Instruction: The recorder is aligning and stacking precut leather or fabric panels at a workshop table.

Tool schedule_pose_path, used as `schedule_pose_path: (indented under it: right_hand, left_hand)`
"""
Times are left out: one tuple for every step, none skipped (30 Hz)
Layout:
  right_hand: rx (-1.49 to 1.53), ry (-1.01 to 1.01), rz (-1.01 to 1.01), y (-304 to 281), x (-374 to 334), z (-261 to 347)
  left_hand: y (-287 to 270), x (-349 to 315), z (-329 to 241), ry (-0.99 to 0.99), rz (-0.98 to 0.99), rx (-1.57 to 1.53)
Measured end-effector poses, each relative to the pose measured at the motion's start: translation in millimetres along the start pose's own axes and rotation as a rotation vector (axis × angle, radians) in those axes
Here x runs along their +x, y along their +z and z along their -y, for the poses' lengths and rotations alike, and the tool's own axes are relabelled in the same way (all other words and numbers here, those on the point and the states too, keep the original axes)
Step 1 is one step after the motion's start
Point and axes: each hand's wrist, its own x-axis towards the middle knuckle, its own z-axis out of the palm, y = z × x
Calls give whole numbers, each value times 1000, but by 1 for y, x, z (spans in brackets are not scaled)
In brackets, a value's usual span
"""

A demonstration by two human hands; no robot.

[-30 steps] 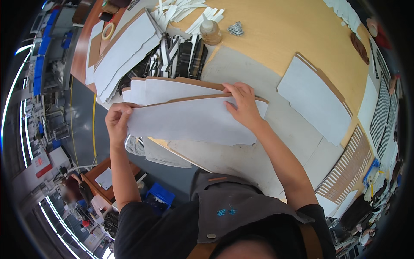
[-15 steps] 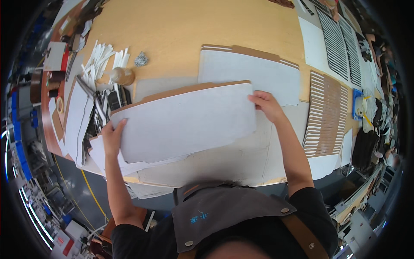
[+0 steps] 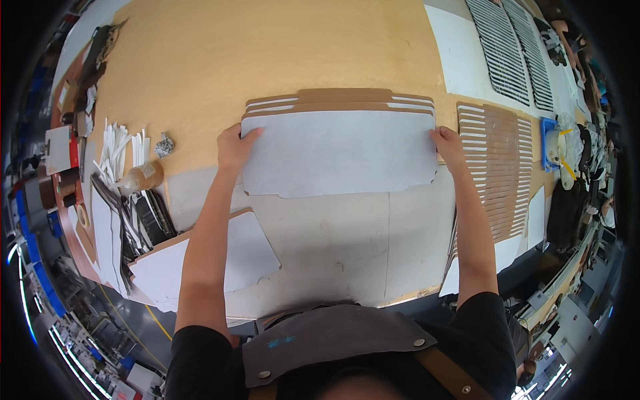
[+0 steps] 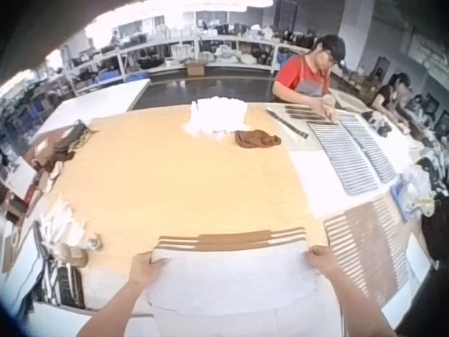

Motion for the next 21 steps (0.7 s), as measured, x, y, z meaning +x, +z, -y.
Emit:
schedule_pose_path:
  right_hand:
    - [-89, -73, -44, 3, -2, 5]
    - [-87, -66, -39, 1, 0, 4]
    - [-99, -61, -20, -1, 2, 4]
    - [-112, -58, -1, -2, 3, 5]
    - [-112, -53, 1, -3, 2, 6]
    - [-89, -39, -11, -4, 1, 8]
    - [-66, -25, -23, -4, 1, 8]
    - [-68, -22, -23, -5, 2, 6]
    - [-98, -16, -28, -6, 3, 5]
    - [-130, -11, -32, -7, 5, 4]
    - [-132, -11, -34, -6, 6, 3]
    - [-151, -24, -55, -6, 8, 1]
    - [-171, -37, -77, -7, 9, 0]
    - [-175, -35, -82, -7, 10, 0]
    - [-115, -11, -96, -4, 11, 1]
    - [-55, 14, -109, -3, 11, 3]
    - [-57, 15, -112, -5, 9, 5]
    - [-114, 57, -108, -8, 5, 14]
    - [-170, 99, -103, -9, 4, 18]
    - [-170, 101, -101, -9, 5, 16]
    - [-158, 116, -116, -11, 7, 14]
  left_hand:
    - [1, 1, 4, 17, -35, 80]
    - [1, 3, 9, 11, -31, 86]
    - [0, 6, 11, -9, -45, 97]
    - [0, 7, 13, -29, -60, 107]
    - [1, 6, 15, -33, -57, 109]
    - [1, 4, 7, -38, -43, 109]
    - [1, 3, 2, -44, -29, 107]
    - [1, 3, -1, -45, -26, 107]
    - [1, 2, -3, -33, -18, 95]
    - [0, 2, -5, -20, -10, 81]
    - [-1, 2, -5, -20, -8, 79]
    - [-1, 3, -5, -36, 8, 86]
    - [-1, 4, -4, -52, 24, 93]
    - [-2, 5, -2, -50, 29, 88]
    - [-5, 7, 1, -89, 63, 24]
    - [-5, 8, 3, -128, 98, -39]
    - [-6, 9, 5, -128, 101, -42]
    - [-10, 7, 2, -133, 140, -109]
    - [-12, 6, 1, -138, 180, -175]
    - [-10, 6, 2, -140, 181, -174]
    - [-8, 7, -1, -118, 191, -174]
